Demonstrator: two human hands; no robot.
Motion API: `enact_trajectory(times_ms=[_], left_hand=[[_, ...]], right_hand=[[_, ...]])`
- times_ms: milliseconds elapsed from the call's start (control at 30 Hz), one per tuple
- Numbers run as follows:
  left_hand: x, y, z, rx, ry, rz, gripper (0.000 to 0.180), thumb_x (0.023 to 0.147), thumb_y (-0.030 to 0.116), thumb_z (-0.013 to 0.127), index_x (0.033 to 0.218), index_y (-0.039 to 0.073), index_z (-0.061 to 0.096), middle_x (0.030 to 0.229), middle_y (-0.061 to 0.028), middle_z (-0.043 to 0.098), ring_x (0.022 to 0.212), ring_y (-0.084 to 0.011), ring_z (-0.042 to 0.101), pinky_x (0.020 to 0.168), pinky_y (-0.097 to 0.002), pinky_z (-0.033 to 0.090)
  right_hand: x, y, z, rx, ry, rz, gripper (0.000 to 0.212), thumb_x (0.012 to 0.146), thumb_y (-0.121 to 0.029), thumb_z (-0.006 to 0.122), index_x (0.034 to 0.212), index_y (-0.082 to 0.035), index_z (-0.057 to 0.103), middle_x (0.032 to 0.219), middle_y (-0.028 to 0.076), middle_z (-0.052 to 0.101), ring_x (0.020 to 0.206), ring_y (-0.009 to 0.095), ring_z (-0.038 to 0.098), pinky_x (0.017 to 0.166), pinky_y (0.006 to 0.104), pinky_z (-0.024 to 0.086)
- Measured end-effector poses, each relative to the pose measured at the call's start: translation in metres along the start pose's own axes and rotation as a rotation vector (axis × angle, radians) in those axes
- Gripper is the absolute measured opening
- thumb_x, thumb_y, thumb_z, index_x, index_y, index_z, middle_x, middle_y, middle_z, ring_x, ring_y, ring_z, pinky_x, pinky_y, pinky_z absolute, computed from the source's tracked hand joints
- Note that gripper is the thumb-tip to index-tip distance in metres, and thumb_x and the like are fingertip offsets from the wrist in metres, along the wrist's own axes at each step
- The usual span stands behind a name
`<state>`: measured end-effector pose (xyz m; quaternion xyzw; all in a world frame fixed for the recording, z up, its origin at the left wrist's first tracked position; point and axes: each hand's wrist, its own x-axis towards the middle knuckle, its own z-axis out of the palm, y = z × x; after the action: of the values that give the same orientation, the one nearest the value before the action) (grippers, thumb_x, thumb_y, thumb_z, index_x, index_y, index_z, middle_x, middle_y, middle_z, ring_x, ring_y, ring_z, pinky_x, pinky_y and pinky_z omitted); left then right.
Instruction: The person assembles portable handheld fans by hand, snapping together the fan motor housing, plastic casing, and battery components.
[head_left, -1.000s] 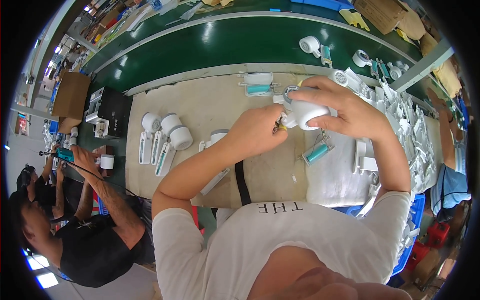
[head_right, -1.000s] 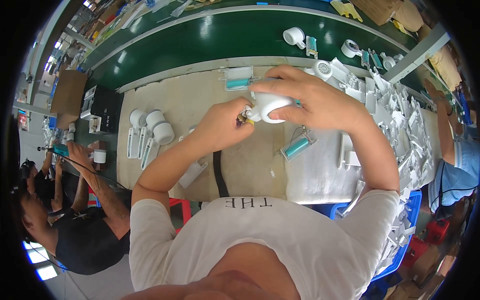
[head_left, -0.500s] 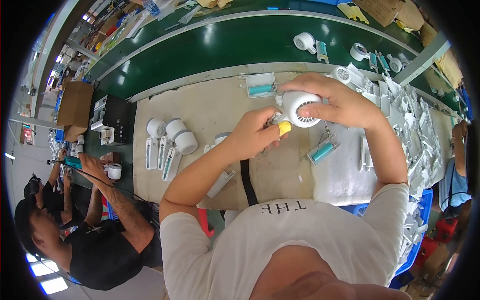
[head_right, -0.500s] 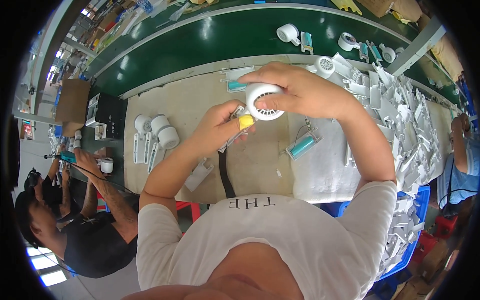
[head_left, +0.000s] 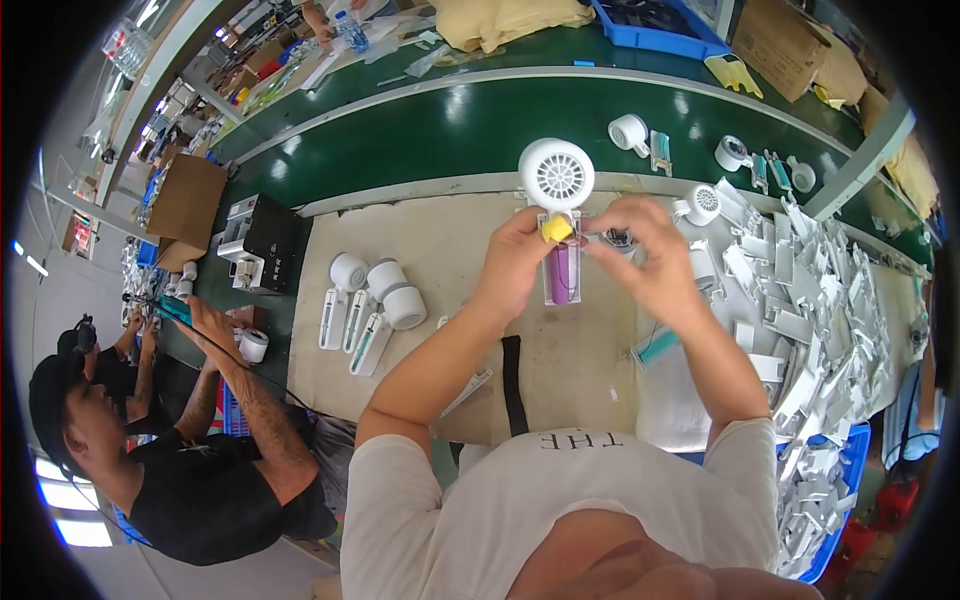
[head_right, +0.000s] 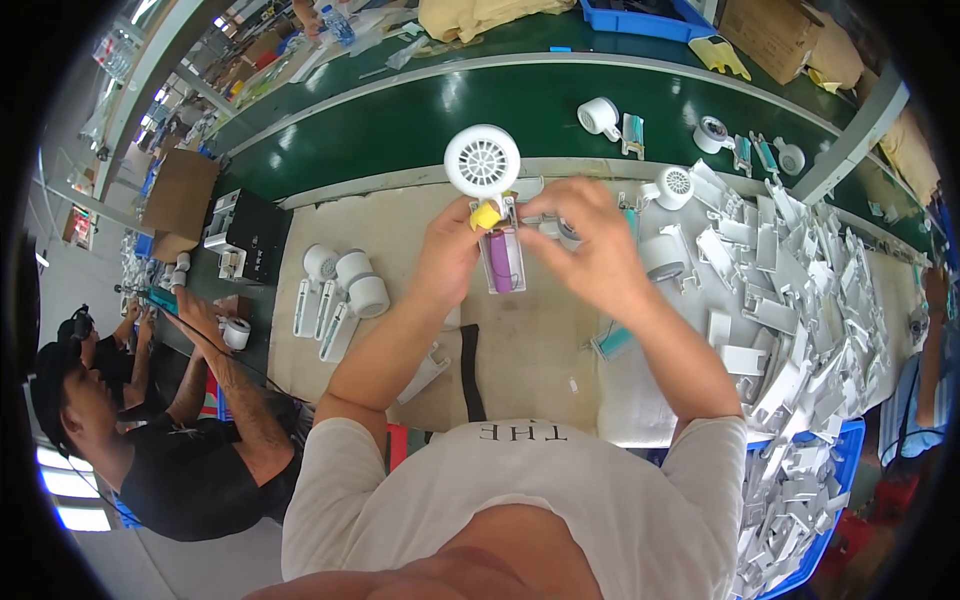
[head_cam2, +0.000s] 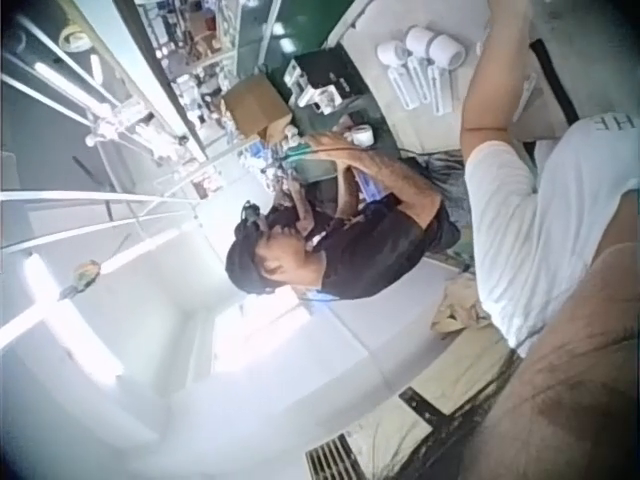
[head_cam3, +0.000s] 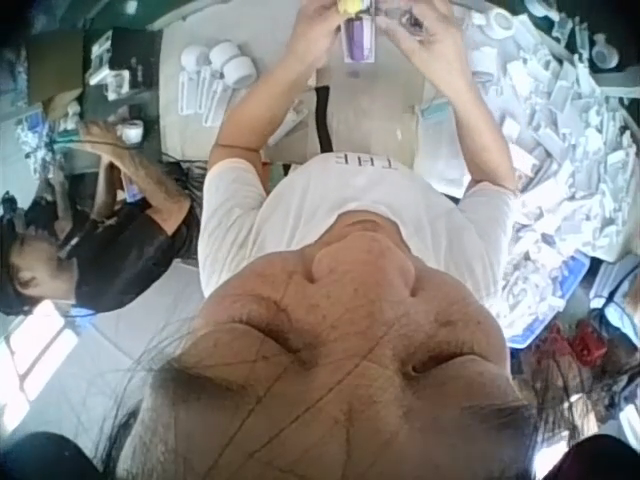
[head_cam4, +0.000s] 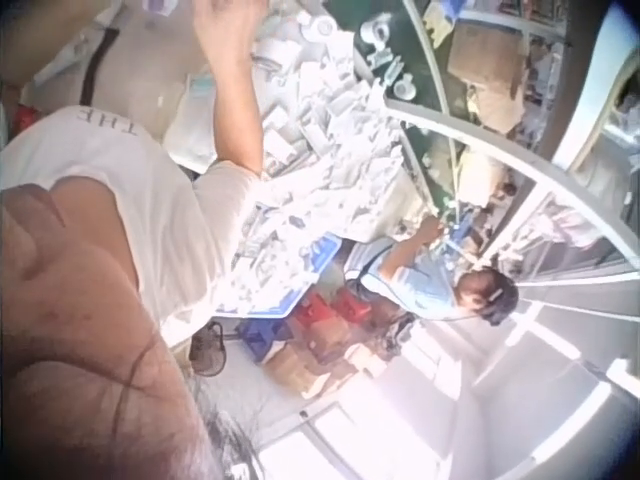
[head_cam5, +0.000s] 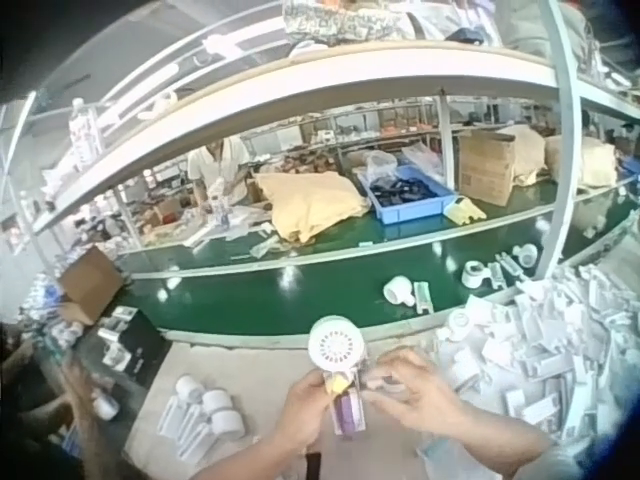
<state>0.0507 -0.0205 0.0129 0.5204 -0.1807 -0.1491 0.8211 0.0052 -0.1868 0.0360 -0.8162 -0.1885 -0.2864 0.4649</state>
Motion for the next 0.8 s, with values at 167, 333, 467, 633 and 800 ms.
enact_trajectory(times_ms=[167, 333, 467, 633, 800], left_hand=[[-0.002, 0.0, 0.001, 0.019, -0.013, 0.042, 0.024, 0.086, 0.012, 0.052, 0.106, -0.002, 0.054, 0.101, -0.0118, 0.06, 0.087, -0.0159, 0.058, 0.078, -0.028, 0.046], [-0.001, -0.001, 0.01, -0.038, -0.013, 0.051, 0.024, 0.086, 0.012, 0.052, 0.106, -0.002, 0.055, 0.1, -0.011, 0.061, 0.087, -0.0151, 0.058, 0.078, -0.0276, 0.045], [-0.004, -0.014, -0.011, 0.202, 0.086, 0.101, 0.027, 0.086, 0.014, 0.053, 0.108, -0.002, 0.052, 0.101, -0.0147, 0.061, 0.086, -0.0186, 0.06, 0.071, -0.0263, 0.048], [-0.01, 0.0, -0.001, 0.048, 0.029, 0.061, 0.03, 0.085, 0.011, 0.054, 0.11, -0.004, 0.05, 0.102, -0.0206, 0.059, 0.088, -0.026, 0.062, 0.069, -0.0272, 0.051], [-0.005, 0.011, -0.041, 0.039, 0.048, 0.221, 0.033, 0.084, 0.007, 0.053, 0.114, -0.004, 0.047, 0.111, -0.0247, 0.053, 0.095, -0.0287, 0.059, 0.068, -0.034, 0.054]], right_hand=[[-0.007, 0.001, 0.016, -0.21, -0.002, -0.202, 0.017, 0.069, -0.008, 0.067, 0.085, -0.008, 0.06, 0.088, 0.006, 0.056, 0.08, 0.024, 0.053, 0.067, 0.0319, 0.042], [-0.023, 0.006, 0.011, -0.554, 0.091, -0.495, 0.031, 0.061, -0.008, 0.061, 0.092, -0.009, 0.061, 0.092, 0.002, 0.056, 0.082, 0.02, 0.053, 0.07, 0.0311, 0.041], [-0.036, -0.004, 0.013, -0.648, 0.07, -0.443, 0.032, 0.062, -0.005, 0.064, 0.094, -0.009, 0.061, 0.093, 0.004, 0.056, 0.084, 0.022, 0.054, 0.071, 0.0321, 0.043], [-0.059, -0.001, -0.02, -0.465, -0.071, -0.424, 0.035, 0.069, -0.01, 0.062, 0.104, -0.011, 0.058, 0.103, 0.004, 0.056, 0.093, 0.024, 0.054, 0.079, 0.0351, 0.044], [-0.116, 0.024, -0.154, -0.57, -0.062, 0.604, 0.011, 0.077, -0.012, 0.057, 0.082, -0.004, 0.064, 0.087, 0.012, 0.062, 0.083, 0.029, 0.057, 0.073, 0.0331, 0.045]])
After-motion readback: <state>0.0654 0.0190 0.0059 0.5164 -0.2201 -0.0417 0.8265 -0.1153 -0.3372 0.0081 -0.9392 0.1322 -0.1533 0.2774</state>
